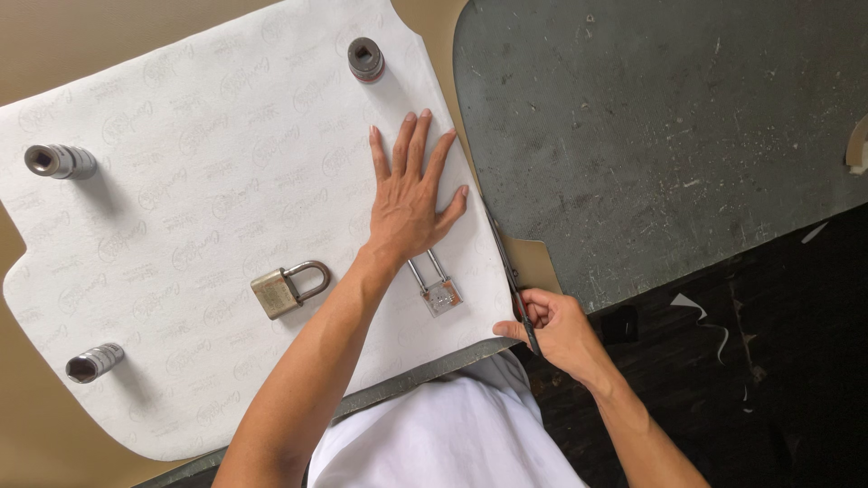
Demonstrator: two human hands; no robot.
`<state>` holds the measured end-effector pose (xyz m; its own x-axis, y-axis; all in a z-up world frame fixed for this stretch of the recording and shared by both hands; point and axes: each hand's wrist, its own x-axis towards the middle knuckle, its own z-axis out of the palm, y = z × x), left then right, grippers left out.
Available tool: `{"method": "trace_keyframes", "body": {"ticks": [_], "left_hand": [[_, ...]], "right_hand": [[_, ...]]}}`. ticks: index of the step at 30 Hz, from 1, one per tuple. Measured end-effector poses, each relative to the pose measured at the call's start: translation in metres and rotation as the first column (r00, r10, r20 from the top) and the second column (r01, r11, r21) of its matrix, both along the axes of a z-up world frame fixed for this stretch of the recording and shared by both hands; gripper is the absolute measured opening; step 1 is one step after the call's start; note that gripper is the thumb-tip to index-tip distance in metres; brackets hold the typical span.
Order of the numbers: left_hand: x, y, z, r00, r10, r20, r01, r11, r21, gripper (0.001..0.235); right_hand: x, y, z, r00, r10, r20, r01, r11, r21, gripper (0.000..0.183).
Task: The person uses scissors to cut a newspaper template and then a large sheet of patterned white material. They use a pencil to mark the material and place metal weights and padlocks on the sheet to hold it in place while cutting.
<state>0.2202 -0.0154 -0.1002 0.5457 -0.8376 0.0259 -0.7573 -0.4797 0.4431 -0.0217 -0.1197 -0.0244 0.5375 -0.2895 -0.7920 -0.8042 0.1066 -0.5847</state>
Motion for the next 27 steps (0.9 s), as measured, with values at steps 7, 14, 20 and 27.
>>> {"method": "trace_keyframes", "body": {"ticks": [7, 14, 20, 27], "left_hand": [[-0.003, 0.001, 0.0, 1.0, 0.001, -0.004, -0.001, 1.0, -0.005, 0.076], [-0.003, 0.001, -0.001, 1.0, 0.001, 0.004, -0.001, 1.0, 0.0, 0.076], [-0.003, 0.001, -0.001, 1.0, 0.001, 0.015, -0.001, 1.0, -0.009, 0.074], [-0.003, 0.0, 0.005, 1.0, 0.005, 0.014, -0.005, 1.0, 0.001, 0.071]], "right_hand": [[0.002, 0.001, 0.006, 0.996, -0.083, -0.029, 0.086, 0.99, 0.11, 0.031], [0.003, 0.001, 0.002, 0.999, -0.045, -0.019, 0.046, 0.997, 0.064, 0.033], [0.002, 0.001, 0.001, 0.995, -0.101, 0.002, 0.1, 0.987, 0.122, 0.035], [0.015, -0.002, -0.002, 1.0, -0.02, -0.002, 0.02, 1.0, 0.01, 0.033]]}}
